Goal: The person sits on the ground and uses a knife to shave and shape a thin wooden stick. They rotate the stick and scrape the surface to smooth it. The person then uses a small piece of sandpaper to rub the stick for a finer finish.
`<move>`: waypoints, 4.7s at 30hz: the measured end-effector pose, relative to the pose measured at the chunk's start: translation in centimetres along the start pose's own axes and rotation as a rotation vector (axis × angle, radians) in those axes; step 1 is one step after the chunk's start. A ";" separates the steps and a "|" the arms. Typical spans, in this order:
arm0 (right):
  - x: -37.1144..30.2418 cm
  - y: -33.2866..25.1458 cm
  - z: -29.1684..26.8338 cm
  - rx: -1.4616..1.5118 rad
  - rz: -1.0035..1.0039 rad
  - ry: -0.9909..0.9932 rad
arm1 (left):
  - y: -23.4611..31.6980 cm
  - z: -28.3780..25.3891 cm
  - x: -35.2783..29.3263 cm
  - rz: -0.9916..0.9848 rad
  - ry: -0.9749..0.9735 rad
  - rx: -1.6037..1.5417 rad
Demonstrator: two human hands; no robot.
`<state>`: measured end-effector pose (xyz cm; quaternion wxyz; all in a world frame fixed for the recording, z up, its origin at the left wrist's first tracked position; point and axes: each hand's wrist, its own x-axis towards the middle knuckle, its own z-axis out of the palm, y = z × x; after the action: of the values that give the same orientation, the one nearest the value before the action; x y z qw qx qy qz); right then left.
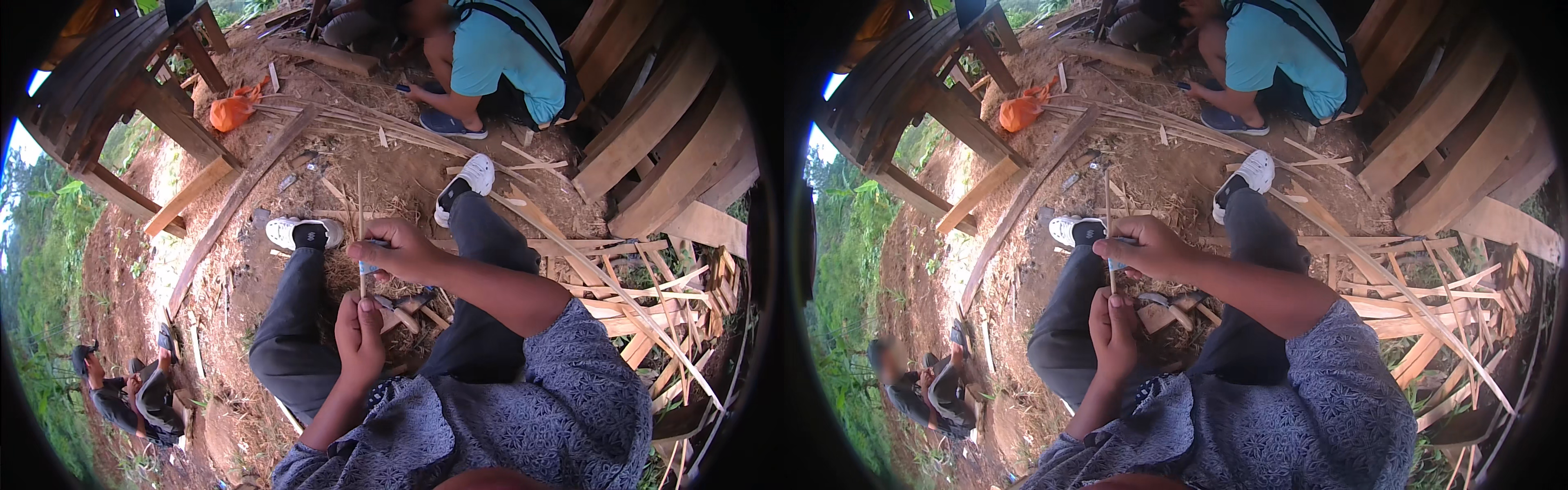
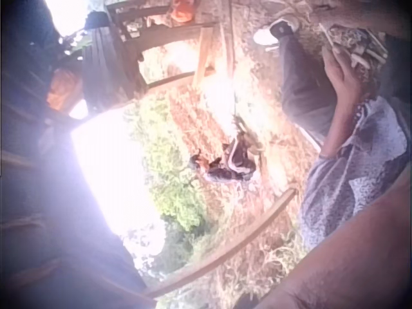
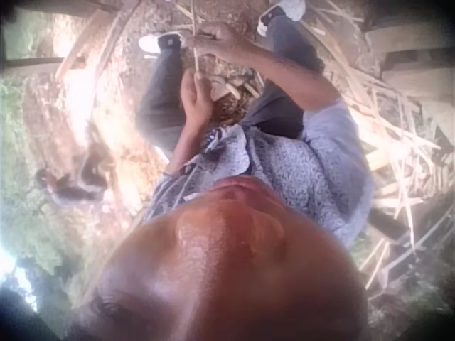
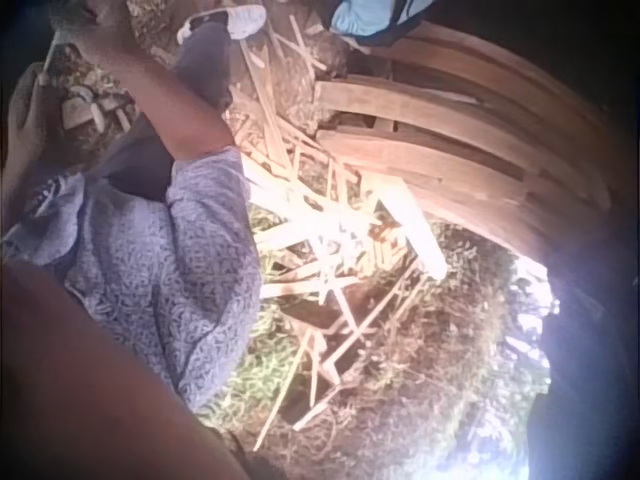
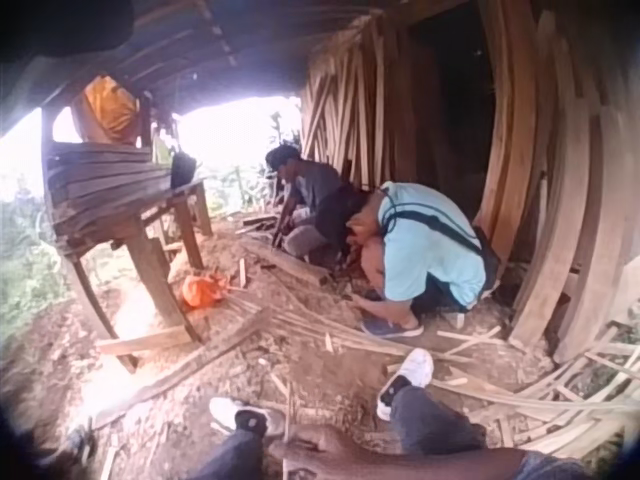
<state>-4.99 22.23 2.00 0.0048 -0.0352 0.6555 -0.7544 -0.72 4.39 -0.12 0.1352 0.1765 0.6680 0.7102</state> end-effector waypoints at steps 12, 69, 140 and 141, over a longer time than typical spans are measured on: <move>2.5 -0.3 1.0 -0.009 0.074 -0.019 | -0.4 -1.8 1.6 0.002 -0.003 -0.059; 2.8 0.1 -0.2 -0.097 0.020 -0.058 | -0.8 -2.5 0.9 -0.113 -0.045 -0.146; 3.0 -0.8 -1.2 0.184 -0.143 0.359 | -1.3 -1.6 1.3 -0.041 -0.106 0.172; 3.1 -0.8 -1.3 0.186 -0.127 0.368 | -1.1 -1.7 1.6 -0.035 -0.096 0.182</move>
<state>-8.10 23.47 2.73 -0.1591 0.0627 0.5695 -0.8040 -2.95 3.57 -1.20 0.1628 0.2102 0.7253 0.6350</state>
